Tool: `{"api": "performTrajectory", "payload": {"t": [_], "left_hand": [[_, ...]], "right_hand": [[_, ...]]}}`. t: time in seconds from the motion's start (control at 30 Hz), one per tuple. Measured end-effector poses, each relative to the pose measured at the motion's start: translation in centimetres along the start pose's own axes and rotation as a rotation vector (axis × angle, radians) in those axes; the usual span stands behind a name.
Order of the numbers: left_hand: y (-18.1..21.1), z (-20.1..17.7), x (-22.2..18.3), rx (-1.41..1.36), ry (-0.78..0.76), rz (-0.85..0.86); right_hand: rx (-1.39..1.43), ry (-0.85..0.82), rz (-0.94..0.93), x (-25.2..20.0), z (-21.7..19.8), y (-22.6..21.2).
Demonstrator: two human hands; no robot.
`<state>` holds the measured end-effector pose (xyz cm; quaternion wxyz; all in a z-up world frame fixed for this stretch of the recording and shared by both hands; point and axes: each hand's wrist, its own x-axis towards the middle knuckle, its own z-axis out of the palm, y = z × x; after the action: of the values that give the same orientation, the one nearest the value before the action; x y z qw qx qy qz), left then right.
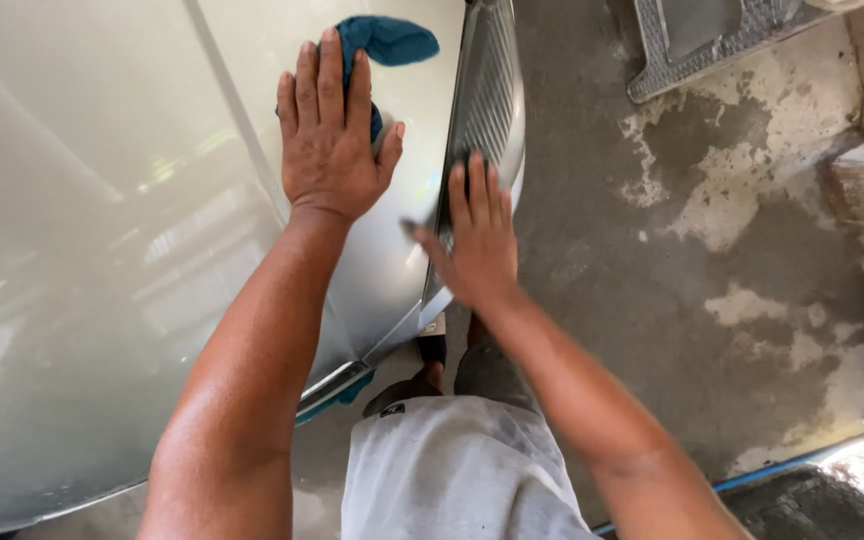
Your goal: The person scrubs the front headlights of a white car using a black sanding block and a blue cloth. They repeatedly rub the headlight surfaces, occasionally dipping the cloth into a bucket of water to rinse it, and continue scrubbing both headlights throughout the clip.
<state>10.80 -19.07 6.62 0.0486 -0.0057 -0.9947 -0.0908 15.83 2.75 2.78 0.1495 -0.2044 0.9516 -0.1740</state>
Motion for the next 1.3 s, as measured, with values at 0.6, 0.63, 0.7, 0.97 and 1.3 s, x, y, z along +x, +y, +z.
{"api": "performTrajectory", "payload": {"t": [0.6, 0.63, 0.7, 0.97, 1.3], "left_hand": [[-0.3, 0.5, -0.3, 0.012, 0.035, 0.022], [-0.3, 0.4, -0.2, 0.012, 0.03, 0.022], [0.0, 0.5, 0.1, -0.008, 0.012, 0.013], [0.2, 0.1, 0.2, -0.006, 0.026, 0.01], [0.0, 0.5, -0.2, -0.005, 0.013, 0.02]], "right_hand": [[0.054, -0.043, -0.012, -3.2, 2.7, -0.4], [0.056, -0.047, -0.01, -2.0, 2.4, -0.2], [0.039, 0.0, -0.075, 0.1, 1.8, 0.7], [0.01, 0.23, -0.015, 10.3, -2.4, 2.5], [0.032, -0.021, 0.028, -1.7, 4.6, 0.6]]}}
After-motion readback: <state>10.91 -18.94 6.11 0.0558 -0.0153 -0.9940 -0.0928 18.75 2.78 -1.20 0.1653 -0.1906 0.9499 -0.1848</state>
